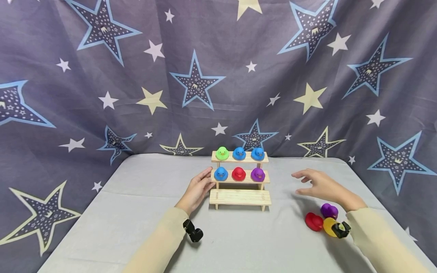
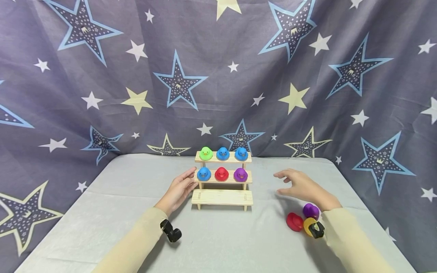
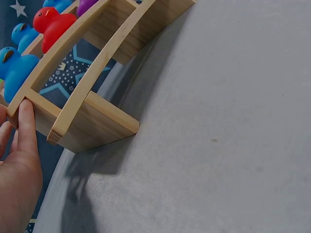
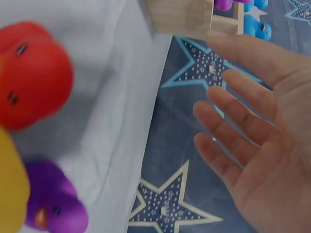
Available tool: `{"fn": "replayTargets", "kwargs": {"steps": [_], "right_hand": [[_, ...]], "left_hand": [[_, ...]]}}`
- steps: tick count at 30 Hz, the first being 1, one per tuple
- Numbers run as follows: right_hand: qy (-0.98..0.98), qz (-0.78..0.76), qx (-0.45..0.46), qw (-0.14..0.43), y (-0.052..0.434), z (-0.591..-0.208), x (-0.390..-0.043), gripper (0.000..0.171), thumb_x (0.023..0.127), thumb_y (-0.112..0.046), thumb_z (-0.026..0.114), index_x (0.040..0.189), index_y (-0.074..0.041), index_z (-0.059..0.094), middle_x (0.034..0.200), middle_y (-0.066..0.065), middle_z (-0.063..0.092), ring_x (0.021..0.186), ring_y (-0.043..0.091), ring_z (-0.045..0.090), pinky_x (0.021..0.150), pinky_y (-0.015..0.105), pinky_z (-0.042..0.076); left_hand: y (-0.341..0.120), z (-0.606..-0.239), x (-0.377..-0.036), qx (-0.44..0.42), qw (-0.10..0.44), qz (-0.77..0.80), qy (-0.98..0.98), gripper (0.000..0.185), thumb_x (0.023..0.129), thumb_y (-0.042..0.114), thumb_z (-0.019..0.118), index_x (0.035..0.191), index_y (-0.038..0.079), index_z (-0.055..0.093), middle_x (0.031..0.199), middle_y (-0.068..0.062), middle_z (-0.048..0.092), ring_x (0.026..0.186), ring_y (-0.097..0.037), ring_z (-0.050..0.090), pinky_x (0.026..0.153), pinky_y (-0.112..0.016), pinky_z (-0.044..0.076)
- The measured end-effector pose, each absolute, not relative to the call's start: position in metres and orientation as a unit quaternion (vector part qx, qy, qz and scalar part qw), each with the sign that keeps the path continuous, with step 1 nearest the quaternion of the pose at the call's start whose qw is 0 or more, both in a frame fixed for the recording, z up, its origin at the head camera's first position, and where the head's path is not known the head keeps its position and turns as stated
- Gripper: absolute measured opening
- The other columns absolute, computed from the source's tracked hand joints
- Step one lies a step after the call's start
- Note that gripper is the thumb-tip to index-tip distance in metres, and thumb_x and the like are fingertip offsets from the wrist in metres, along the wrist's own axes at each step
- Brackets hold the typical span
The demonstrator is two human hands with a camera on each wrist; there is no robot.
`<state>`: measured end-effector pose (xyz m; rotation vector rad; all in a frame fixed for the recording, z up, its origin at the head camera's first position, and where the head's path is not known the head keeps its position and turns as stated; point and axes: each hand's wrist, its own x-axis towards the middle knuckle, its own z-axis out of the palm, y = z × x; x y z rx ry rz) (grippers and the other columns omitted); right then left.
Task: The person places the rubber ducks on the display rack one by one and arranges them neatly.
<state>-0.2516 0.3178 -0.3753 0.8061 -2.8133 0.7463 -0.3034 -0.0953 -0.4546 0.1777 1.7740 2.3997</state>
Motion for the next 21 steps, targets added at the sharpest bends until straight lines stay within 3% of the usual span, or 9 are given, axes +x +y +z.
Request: {"fn": "replayTargets", "kwargs": {"steps": [9,21], "right_hand": [[-0.932,0.241,0.260,0.078,0.344,-0.382,-0.240,0.049,0.081,-0.021,0.085,0.121,0.000,0.068,0.116,0.013,0.069,0.095,0.026,0.067,0.083,0.053,0.059],[-0.939,0.237,0.241,0.067,0.366,-0.400,-0.227,0.047,0.079,-0.020,0.086,0.118,0.000,0.069,0.112,0.014,0.071,0.093,0.030,0.068,0.080,0.048,0.061]], "left_hand": [[-0.095,-0.453,-0.302,0.056,0.076,0.799,0.594,0.052,0.102,-0.002,0.043,0.153,-0.001,0.034,0.151,-0.020,0.039,0.128,-0.026,0.049,0.106,-0.027,0.049],[-0.094,-0.453,-0.302,0.053,0.076,0.801,0.591,0.053,0.101,-0.003,0.043,0.154,0.000,0.034,0.151,-0.019,0.038,0.129,-0.025,0.048,0.107,-0.027,0.048]]}}
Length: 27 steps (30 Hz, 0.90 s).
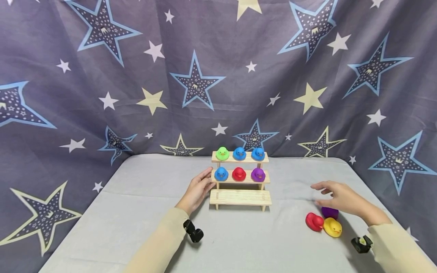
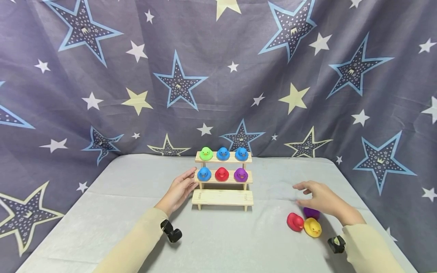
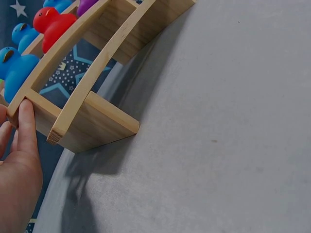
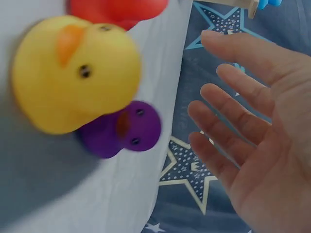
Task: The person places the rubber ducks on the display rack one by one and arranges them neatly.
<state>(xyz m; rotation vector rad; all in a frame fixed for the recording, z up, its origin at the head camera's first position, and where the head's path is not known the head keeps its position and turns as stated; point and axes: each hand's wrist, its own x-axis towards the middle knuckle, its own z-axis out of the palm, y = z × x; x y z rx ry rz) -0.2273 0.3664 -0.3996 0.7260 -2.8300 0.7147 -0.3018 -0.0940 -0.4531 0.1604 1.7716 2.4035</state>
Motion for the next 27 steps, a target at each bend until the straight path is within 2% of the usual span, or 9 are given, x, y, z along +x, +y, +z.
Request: {"fn": "replayTargets", "kwargs": {"steps": [8,17,22,27], "right_hand": [[-0.946,0.247,0.209,0.031,0.378,-0.417,-0.219,0.045,0.080,-0.020,0.084,0.117,0.002,0.069,0.111,0.017,0.070,0.091,0.032,0.067,0.076,0.044,0.062],[-0.955,0.222,0.187,0.060,0.389,-0.435,-0.215,0.036,0.074,-0.017,0.087,0.104,-0.004,0.073,0.099,0.006,0.069,0.082,0.017,0.058,0.068,0.033,0.055],[-0.960,0.223,0.160,0.054,0.389,-0.442,-0.213,0.028,0.075,-0.020,0.087,0.098,-0.009,0.074,0.098,0.004,0.068,0.083,0.016,0.057,0.070,0.033,0.053],[-0.962,0.233,0.135,0.035,0.388,-0.443,-0.213,0.029,0.078,-0.023,0.085,0.100,-0.007,0.073,0.099,0.009,0.068,0.082,0.020,0.059,0.071,0.038,0.054]], "left_hand": [[-0.094,-0.453,-0.302,0.055,0.078,0.800,0.592,0.054,0.101,-0.003,0.043,0.154,0.000,0.033,0.151,-0.019,0.037,0.131,-0.026,0.047,0.107,-0.026,0.048],[-0.094,-0.453,-0.302,0.052,0.077,0.802,0.590,0.053,0.101,-0.003,0.043,0.153,-0.002,0.034,0.151,-0.020,0.038,0.129,-0.026,0.048,0.107,-0.028,0.048],[-0.094,-0.453,-0.302,0.056,0.075,0.801,0.592,0.053,0.101,-0.003,0.042,0.154,-0.002,0.034,0.150,-0.020,0.038,0.127,-0.025,0.049,0.106,-0.026,0.049],[-0.094,-0.452,-0.302,0.052,0.077,0.803,0.589,0.053,0.101,-0.002,0.043,0.154,-0.001,0.034,0.150,-0.019,0.039,0.127,-0.024,0.050,0.104,-0.025,0.050]]}}
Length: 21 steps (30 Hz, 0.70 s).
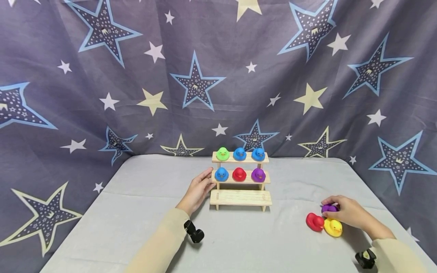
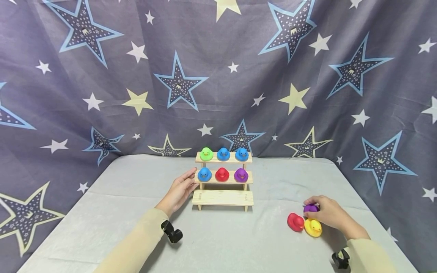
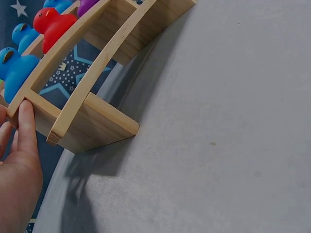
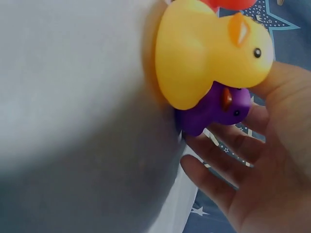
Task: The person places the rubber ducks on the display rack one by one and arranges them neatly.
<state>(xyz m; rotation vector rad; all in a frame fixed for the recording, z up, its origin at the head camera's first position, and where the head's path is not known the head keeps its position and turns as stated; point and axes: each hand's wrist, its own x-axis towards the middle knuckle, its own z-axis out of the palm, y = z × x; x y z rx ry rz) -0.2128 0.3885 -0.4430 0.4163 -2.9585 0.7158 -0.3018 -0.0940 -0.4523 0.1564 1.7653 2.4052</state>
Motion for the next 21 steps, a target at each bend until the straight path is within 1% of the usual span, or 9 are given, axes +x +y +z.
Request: {"fn": "replayTargets", "kwargs": {"steps": [3,7,13,21], "right_hand": [[-0.963,0.235,0.132,0.030,0.3880,-0.4427,-0.2125,0.032,0.078,-0.023,0.084,0.102,-0.006,0.073,0.099,0.011,0.068,0.082,0.021,0.059,0.071,0.040,0.054],[-0.964,0.233,0.128,0.029,0.3872,-0.4418,-0.2116,0.036,0.078,-0.024,0.085,0.105,-0.004,0.073,0.099,0.011,0.068,0.082,0.021,0.059,0.071,0.039,0.054],[-0.965,0.231,0.124,0.024,0.3867,-0.4406,-0.2116,0.038,0.078,-0.024,0.084,0.106,-0.002,0.073,0.099,0.011,0.068,0.082,0.021,0.059,0.070,0.038,0.053],[-0.963,0.237,0.124,0.019,0.3874,-0.4411,-0.2118,0.041,0.077,-0.024,0.085,0.108,-0.001,0.073,0.100,0.012,0.069,0.082,0.020,0.061,0.069,0.034,0.053]], "left_hand": [[-0.0939,-0.4530,-0.3019,0.051,0.078,0.802,0.590,0.053,0.102,-0.002,0.043,0.154,-0.001,0.034,0.150,-0.019,0.039,0.127,-0.024,0.050,0.104,-0.024,0.050],[-0.0940,-0.4536,-0.3019,0.056,0.077,0.800,0.592,0.053,0.102,-0.002,0.042,0.154,-0.002,0.033,0.150,-0.021,0.038,0.127,-0.025,0.050,0.105,-0.025,0.049],[-0.0937,-0.4529,-0.3010,0.053,0.076,0.803,0.588,0.053,0.102,-0.002,0.043,0.154,-0.001,0.034,0.151,-0.020,0.038,0.126,-0.023,0.051,0.104,-0.025,0.050],[-0.0945,-0.4538,-0.3025,0.057,0.076,0.801,0.590,0.053,0.101,-0.002,0.043,0.154,-0.002,0.033,0.153,-0.022,0.036,0.128,-0.025,0.049,0.105,-0.025,0.049]]}}
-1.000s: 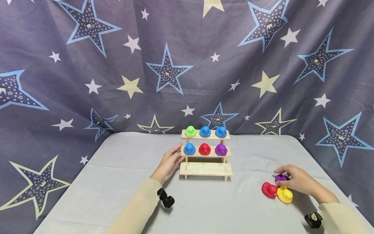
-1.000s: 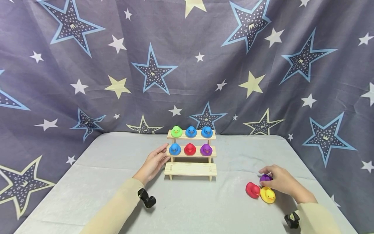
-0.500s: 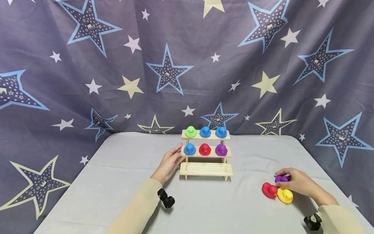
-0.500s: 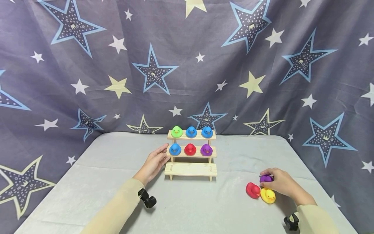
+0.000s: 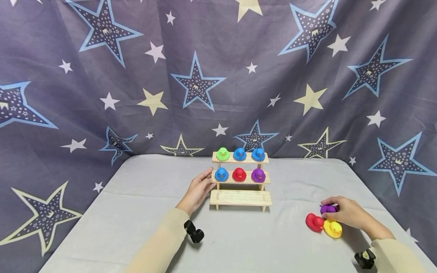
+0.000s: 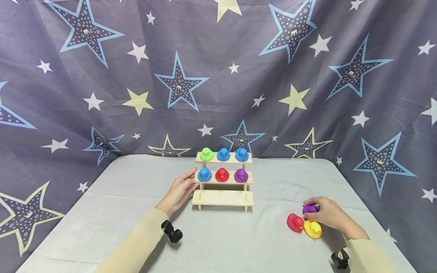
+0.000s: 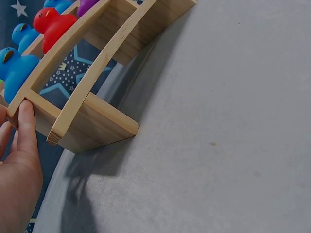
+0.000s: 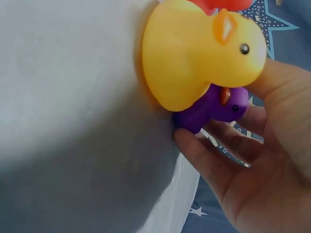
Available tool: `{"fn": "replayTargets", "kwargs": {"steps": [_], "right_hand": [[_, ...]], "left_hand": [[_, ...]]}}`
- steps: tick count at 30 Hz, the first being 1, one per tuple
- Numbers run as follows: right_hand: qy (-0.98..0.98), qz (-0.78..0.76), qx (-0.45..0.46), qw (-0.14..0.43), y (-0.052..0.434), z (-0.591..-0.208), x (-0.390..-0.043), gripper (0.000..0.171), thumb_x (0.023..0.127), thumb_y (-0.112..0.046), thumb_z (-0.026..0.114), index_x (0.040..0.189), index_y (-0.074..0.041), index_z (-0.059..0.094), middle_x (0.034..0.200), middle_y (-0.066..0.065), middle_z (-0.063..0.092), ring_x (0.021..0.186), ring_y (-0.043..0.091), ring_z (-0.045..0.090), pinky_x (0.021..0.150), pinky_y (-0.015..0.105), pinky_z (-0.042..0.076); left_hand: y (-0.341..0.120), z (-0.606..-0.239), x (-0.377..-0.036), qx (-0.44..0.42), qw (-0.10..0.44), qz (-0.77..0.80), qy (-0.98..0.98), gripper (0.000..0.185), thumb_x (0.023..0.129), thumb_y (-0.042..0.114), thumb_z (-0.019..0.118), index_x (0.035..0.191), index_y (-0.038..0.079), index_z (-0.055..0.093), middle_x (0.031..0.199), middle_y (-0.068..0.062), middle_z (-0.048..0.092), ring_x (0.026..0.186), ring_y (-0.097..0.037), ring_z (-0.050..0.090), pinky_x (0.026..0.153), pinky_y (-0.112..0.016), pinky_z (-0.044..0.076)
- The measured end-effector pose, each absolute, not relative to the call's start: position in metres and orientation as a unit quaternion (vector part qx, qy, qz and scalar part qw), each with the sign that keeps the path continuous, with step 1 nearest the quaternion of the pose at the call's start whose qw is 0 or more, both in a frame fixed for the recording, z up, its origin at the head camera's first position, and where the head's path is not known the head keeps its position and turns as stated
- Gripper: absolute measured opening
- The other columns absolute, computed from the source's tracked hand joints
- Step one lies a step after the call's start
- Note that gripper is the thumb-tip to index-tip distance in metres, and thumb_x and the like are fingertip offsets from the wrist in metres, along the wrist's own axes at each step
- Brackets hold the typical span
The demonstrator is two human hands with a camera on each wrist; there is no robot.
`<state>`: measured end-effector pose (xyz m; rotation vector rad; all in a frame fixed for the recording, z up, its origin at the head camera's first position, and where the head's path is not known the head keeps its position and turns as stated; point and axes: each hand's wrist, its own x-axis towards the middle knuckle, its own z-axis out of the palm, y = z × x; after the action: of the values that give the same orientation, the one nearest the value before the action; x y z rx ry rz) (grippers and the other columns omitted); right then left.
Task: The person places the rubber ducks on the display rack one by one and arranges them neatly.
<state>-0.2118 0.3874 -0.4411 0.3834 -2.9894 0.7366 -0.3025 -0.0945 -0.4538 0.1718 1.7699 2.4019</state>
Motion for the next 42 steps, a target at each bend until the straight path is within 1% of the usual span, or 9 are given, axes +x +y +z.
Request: {"fn": "replayTargets", "kwargs": {"steps": [3,10,18,21,26,30,34,42], "right_hand": [[-0.964,0.235,0.125,0.016,0.388,-0.441,-0.212,0.042,0.076,-0.023,0.085,0.110,-0.001,0.073,0.101,0.013,0.068,0.082,0.019,0.062,0.069,0.033,0.054],[-0.963,0.234,0.133,0.007,0.387,-0.436,-0.213,0.043,0.076,-0.019,0.085,0.111,0.001,0.071,0.102,0.015,0.068,0.082,0.021,0.062,0.069,0.034,0.055],[-0.961,0.236,0.140,0.021,0.384,-0.432,-0.213,0.042,0.078,-0.021,0.084,0.111,0.000,0.071,0.104,0.017,0.067,0.083,0.024,0.064,0.071,0.039,0.057],[-0.960,0.234,0.150,0.035,0.380,-0.428,-0.213,0.042,0.078,-0.021,0.085,0.112,0.000,0.071,0.103,0.014,0.067,0.084,0.024,0.063,0.069,0.037,0.057],[-0.951,0.237,0.186,0.076,0.372,-0.422,-0.212,0.035,0.078,-0.020,0.086,0.107,-0.007,0.072,0.100,0.006,0.067,0.084,0.021,0.062,0.067,0.034,0.058],[-0.946,0.238,0.198,0.097,0.364,-0.416,-0.212,0.032,0.077,-0.021,0.086,0.105,-0.011,0.073,0.100,0.002,0.067,0.085,0.018,0.062,0.069,0.035,0.059],[-0.944,0.240,0.202,0.098,0.356,-0.411,-0.213,0.032,0.078,-0.022,0.086,0.106,-0.012,0.074,0.102,0.001,0.068,0.086,0.017,0.061,0.070,0.034,0.059],[-0.932,0.265,0.231,0.092,0.338,-0.409,-0.217,0.031,0.078,-0.018,0.086,0.106,-0.011,0.073,0.103,0.002,0.067,0.087,0.018,0.062,0.071,0.031,0.061]], "left_hand": [[-0.095,-0.454,-0.303,0.060,0.076,0.801,0.591,0.053,0.101,-0.003,0.043,0.154,-0.002,0.033,0.152,-0.022,0.036,0.126,-0.023,0.050,0.106,-0.025,0.049],[-0.094,-0.455,-0.303,0.065,0.072,0.803,0.588,0.053,0.101,-0.004,0.043,0.153,-0.004,0.033,0.151,-0.023,0.037,0.121,-0.019,0.053,0.105,-0.025,0.049],[-0.094,-0.455,-0.303,0.059,0.075,0.804,0.587,0.054,0.101,-0.004,0.043,0.153,-0.003,0.033,0.151,-0.022,0.038,0.124,-0.021,0.052,0.106,-0.026,0.049],[-0.094,-0.455,-0.303,0.057,0.077,0.803,0.588,0.053,0.101,-0.004,0.043,0.154,-0.002,0.033,0.151,-0.021,0.038,0.125,-0.022,0.051,0.107,-0.027,0.048],[-0.094,-0.454,-0.303,0.060,0.076,0.802,0.590,0.053,0.101,-0.004,0.041,0.153,-0.003,0.033,0.151,-0.022,0.038,0.124,-0.022,0.052,0.108,-0.028,0.047],[-0.094,-0.454,-0.304,0.058,0.077,0.802,0.589,0.052,0.102,-0.004,0.041,0.153,-0.002,0.034,0.150,-0.021,0.038,0.124,-0.022,0.052,0.107,-0.027,0.048],[-0.094,-0.454,-0.304,0.056,0.079,0.802,0.590,0.052,0.102,-0.003,0.041,0.154,-0.002,0.033,0.151,-0.021,0.038,0.125,-0.023,0.051,0.107,-0.027,0.048],[-0.095,-0.454,-0.303,0.063,0.081,0.803,0.588,0.052,0.103,-0.003,0.040,0.154,-0.003,0.031,0.154,-0.023,0.033,0.128,-0.025,0.049,0.107,-0.027,0.047]]}}
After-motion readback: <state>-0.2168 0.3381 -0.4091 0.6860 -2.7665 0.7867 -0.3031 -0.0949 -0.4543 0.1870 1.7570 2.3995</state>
